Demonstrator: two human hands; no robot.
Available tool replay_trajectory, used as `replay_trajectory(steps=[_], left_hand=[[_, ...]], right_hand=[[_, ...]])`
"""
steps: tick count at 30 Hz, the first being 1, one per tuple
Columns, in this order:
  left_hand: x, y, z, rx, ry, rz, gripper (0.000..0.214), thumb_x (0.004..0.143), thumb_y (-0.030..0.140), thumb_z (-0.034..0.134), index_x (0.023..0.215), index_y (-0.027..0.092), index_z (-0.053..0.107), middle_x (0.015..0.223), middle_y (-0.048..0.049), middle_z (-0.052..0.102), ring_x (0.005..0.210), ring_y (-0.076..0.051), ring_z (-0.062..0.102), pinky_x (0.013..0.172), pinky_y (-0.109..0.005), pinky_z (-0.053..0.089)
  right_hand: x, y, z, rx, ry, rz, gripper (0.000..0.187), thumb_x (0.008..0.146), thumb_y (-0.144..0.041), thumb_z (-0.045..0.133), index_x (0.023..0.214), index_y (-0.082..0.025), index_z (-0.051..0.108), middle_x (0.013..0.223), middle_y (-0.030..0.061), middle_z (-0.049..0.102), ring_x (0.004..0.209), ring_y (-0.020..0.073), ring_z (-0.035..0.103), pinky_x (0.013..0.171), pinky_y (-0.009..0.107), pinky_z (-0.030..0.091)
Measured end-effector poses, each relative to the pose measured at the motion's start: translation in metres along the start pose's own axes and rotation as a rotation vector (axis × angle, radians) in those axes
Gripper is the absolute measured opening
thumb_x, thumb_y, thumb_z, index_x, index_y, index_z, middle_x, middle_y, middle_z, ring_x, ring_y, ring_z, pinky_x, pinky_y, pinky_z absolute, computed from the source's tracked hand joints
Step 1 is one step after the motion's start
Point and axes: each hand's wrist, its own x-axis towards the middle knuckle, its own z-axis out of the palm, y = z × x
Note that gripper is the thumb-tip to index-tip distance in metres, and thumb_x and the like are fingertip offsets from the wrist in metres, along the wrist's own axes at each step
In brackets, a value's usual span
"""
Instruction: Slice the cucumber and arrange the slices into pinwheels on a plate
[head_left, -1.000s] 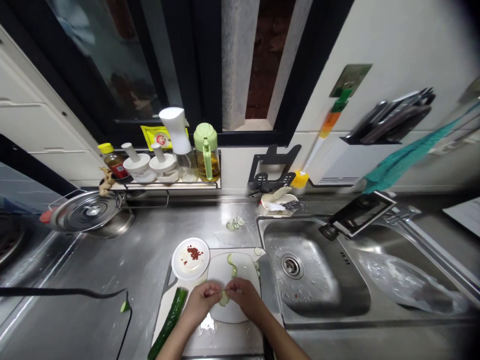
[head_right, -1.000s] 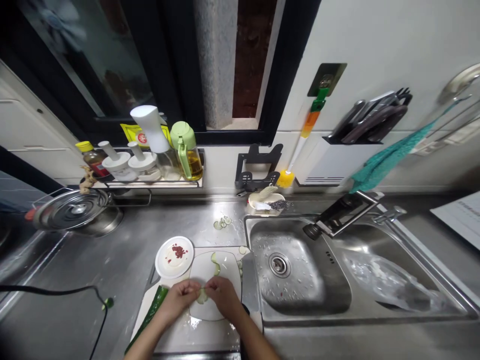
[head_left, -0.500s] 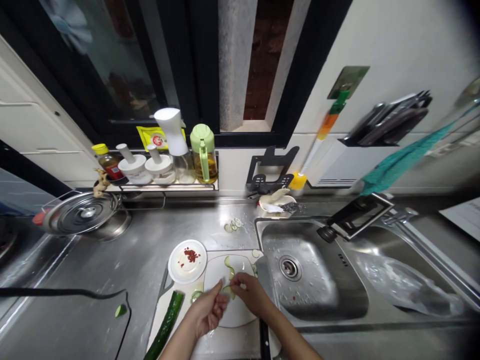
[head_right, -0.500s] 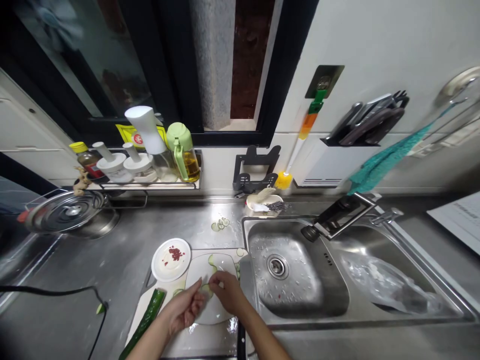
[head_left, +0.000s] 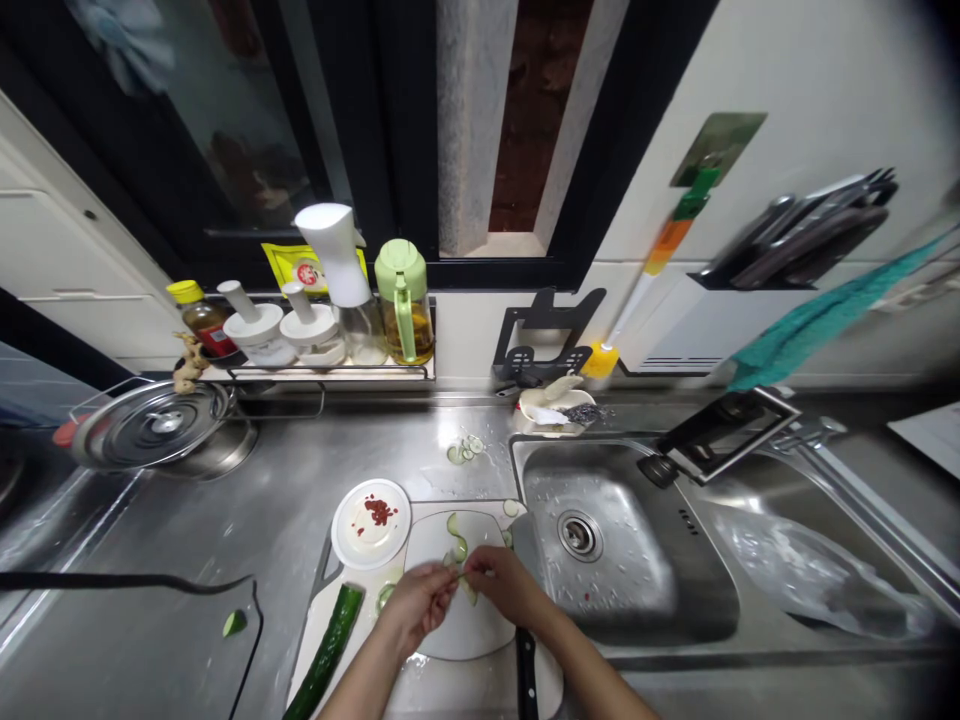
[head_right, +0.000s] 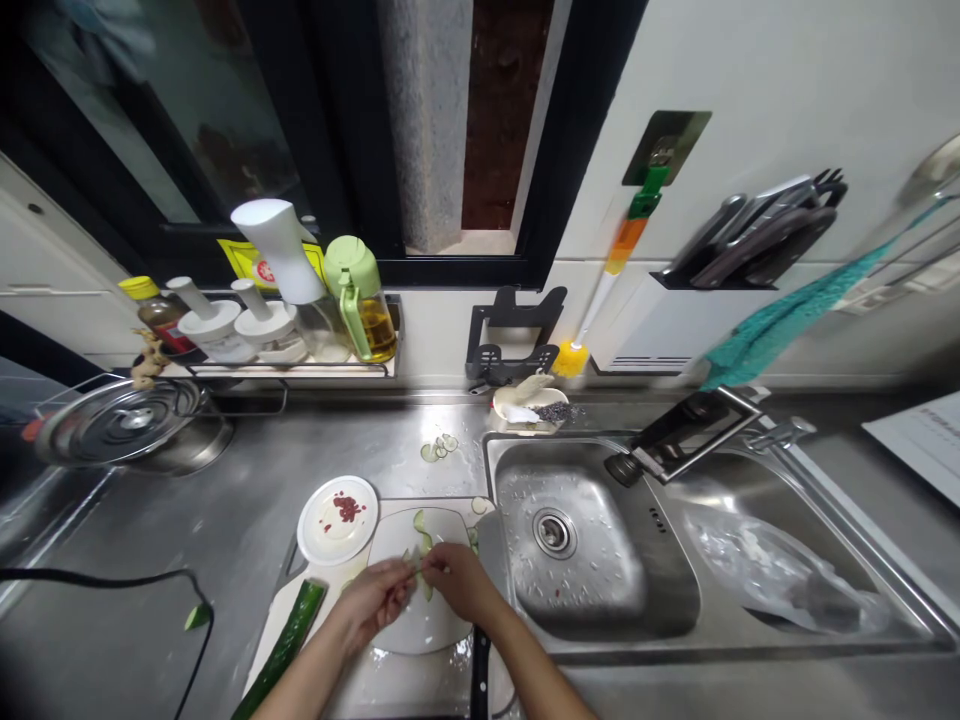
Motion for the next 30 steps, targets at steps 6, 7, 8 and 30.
replay_trajectory(steps=[6, 7, 8, 30], left_hand=[[0.008, -0.008, 0.002, 0.312, 0.059, 0.440, 0.048, 0.051, 0.058, 0.077, 0.056, 0.017, 0.053, 0.045, 0.0078, 0.045, 0.043, -0.004, 0.036, 0.045, -0.019, 0.022], [0.009, -0.009, 0.002, 0.346, 0.071, 0.481, 0.048, 0.053, 0.060, 0.075, 0.056, 0.017, 0.053, 0.045, 0.0082, 0.043, 0.044, -0.005, 0.035, 0.046, -0.019, 0.023], [0.010, -0.010, 0.002, 0.379, 0.085, 0.515, 0.048, 0.055, 0.061, 0.072, 0.056, 0.017, 0.052, 0.045, 0.0086, 0.041, 0.045, -0.005, 0.034, 0.048, -0.020, 0.023], [0.035, 0.002, 0.014, 0.997, 0.488, 0.659, 0.022, 0.083, 0.026, 0.046, 0.065, 0.020, 0.058, 0.054, 0.0039, 0.051, 0.054, -0.011, 0.044, 0.056, -0.021, 0.027]], right_hand=[[0.013, 0.005, -0.004, -0.092, -0.041, 0.054, 0.014, 0.068, -0.013, 0.053, 0.067, -0.017, 0.067, 0.063, -0.0001, 0.064, 0.062, 0.0133, 0.055, 0.057, 0.022, 0.037], [0.016, 0.005, -0.005, -0.117, -0.043, 0.060, 0.014, 0.068, -0.013, 0.053, 0.067, -0.017, 0.067, 0.062, -0.0003, 0.064, 0.061, 0.0131, 0.055, 0.056, 0.022, 0.037], [0.019, 0.005, -0.006, -0.145, -0.044, 0.062, 0.014, 0.069, -0.014, 0.053, 0.066, -0.017, 0.067, 0.062, -0.0003, 0.064, 0.060, 0.0131, 0.055, 0.057, 0.022, 0.037], [0.071, -0.004, -0.019, -0.736, -0.106, -0.065, 0.022, 0.088, -0.018, 0.045, 0.083, -0.020, 0.066, 0.089, 0.0052, 0.070, 0.095, 0.0229, 0.054, 0.072, 0.032, 0.032]])
